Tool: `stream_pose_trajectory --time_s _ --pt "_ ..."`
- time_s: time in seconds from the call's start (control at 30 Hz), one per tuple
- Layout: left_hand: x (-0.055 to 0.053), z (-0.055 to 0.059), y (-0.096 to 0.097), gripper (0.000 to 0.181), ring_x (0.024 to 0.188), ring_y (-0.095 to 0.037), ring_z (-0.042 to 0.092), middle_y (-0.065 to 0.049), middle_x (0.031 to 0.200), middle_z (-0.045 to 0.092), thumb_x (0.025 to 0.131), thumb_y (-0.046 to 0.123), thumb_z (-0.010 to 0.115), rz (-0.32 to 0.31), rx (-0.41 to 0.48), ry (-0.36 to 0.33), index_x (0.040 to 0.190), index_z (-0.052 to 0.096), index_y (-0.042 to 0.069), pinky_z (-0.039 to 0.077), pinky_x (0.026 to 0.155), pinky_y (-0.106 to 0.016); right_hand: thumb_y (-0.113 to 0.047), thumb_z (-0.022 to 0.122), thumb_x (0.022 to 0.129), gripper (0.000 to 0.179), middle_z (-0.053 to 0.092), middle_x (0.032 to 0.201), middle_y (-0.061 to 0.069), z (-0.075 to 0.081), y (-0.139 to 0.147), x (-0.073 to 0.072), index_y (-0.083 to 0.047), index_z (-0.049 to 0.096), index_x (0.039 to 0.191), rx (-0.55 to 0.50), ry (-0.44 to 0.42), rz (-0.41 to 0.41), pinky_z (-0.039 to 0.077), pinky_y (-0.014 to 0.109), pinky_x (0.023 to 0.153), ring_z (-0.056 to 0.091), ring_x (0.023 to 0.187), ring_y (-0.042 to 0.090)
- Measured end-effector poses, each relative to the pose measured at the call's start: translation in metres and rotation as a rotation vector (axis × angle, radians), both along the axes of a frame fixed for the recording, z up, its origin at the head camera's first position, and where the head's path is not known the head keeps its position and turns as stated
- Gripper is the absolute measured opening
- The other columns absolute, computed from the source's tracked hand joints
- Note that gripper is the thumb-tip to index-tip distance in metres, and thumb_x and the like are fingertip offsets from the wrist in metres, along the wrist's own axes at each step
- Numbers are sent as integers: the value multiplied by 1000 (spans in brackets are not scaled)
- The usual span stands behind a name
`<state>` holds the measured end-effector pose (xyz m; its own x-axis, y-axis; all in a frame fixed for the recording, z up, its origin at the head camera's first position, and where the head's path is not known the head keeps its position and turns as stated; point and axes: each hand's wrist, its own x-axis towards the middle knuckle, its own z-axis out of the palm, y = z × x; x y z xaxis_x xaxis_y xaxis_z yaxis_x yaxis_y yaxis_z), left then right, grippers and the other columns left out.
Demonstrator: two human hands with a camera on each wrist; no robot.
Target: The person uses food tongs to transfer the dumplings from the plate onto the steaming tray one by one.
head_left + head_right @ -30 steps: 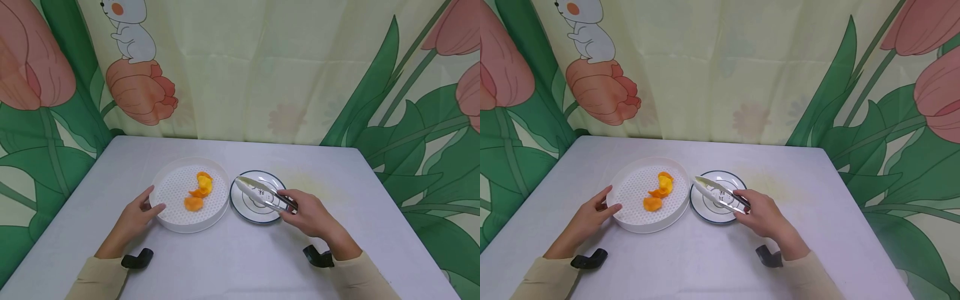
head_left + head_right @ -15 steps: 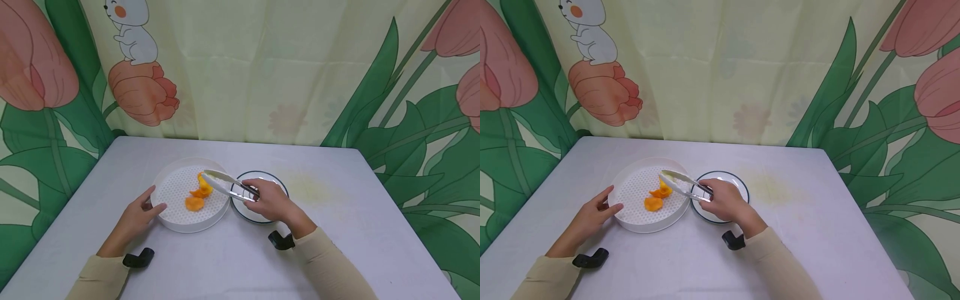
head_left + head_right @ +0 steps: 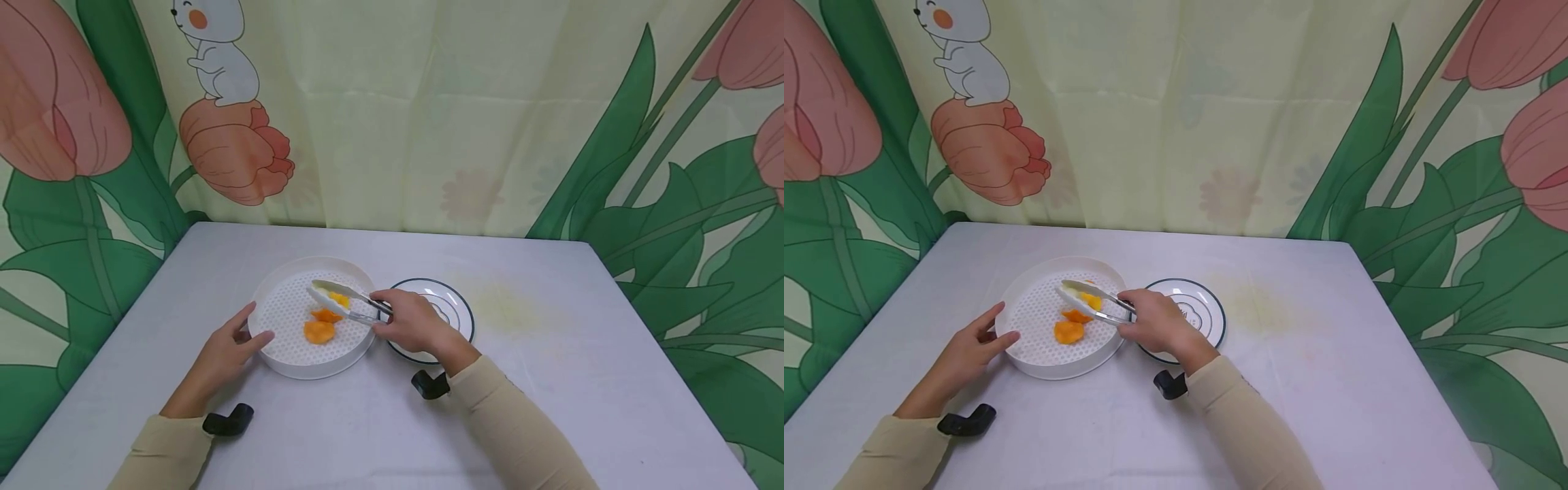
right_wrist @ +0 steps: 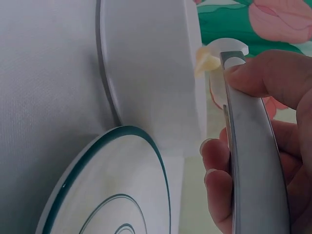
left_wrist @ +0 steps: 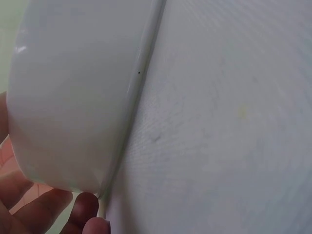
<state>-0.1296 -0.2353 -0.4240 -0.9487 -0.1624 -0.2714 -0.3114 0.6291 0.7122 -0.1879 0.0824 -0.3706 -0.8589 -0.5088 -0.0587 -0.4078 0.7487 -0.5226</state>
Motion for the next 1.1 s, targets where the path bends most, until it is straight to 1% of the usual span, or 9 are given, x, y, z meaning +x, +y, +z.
stream_pose_trajectory --time_s 0.13,0.27,0.37,0.47,0.57,0.77,0.93,1.03,1.1 --pt "0 0 0 92 127 -46 38 -31 155 27 96 47 64 -4 1 6 162 10 14 39 105 -60 -25 68 91 54 63 123 4 -2 -1 0 -11 56 142 -5 -15 -20 50 30 71 56 85 18" --pt "-1 -1 1 92 125 -46 38 -32 153 30 96 48 64 -5 2 12 162 11 13 39 105 -60 -25 69 91 56 63 113 6 -2 1 1 -9 55 143 -53 -13 -27 50 29 66 56 81 17" --pt "-1 -1 1 91 125 -46 38 -33 152 30 96 47 65 2 3 9 162 11 14 40 105 -60 -25 69 91 56 63 107 8 -2 5 1 -8 55 143 -95 5 -33 49 29 66 55 81 17" --pt "-1 -1 1 91 126 -47 38 -33 152 30 96 46 65 9 3 5 162 11 14 40 105 -60 -25 69 90 55 64 105 9 0 10 3 -9 56 142 -137 23 -45 49 30 67 55 81 17" --pt "0 -1 2 91 125 -47 38 -33 151 31 96 45 65 13 2 4 162 11 14 40 105 -60 -24 69 89 54 63 103 9 0 18 4 -10 57 140 -170 47 -53 49 31 67 55 80 16" --pt "0 -1 2 91 126 -47 38 -34 152 31 96 45 65 11 -2 5 162 11 13 40 105 -60 -22 71 86 55 65 109 7 1 38 7 -9 58 138 -207 111 -69 50 32 69 58 81 14" --pt "0 0 2 90 127 -48 38 -33 155 27 96 43 65 14 -2 1 162 11 13 40 104 -60 -21 74 83 57 65 100 8 0 57 10 -9 58 137 -232 121 -92 50 33 70 60 81 19" --pt "0 0 2 90 129 -48 37 -31 157 24 96 43 65 16 6 -7 162 10 14 40 104 -60 -21 75 83 61 64 105 9 -2 70 13 -8 56 139 -229 97 -128 51 33 69 60 84 21" --pt "-1 0 1 91 129 -48 37 -30 157 24 96 44 65 17 10 -9 162 10 14 40 104 -60 -22 75 83 63 64 113 10 -4 78 15 -7 55 140 -212 94 -158 51 32 71 59 88 21"
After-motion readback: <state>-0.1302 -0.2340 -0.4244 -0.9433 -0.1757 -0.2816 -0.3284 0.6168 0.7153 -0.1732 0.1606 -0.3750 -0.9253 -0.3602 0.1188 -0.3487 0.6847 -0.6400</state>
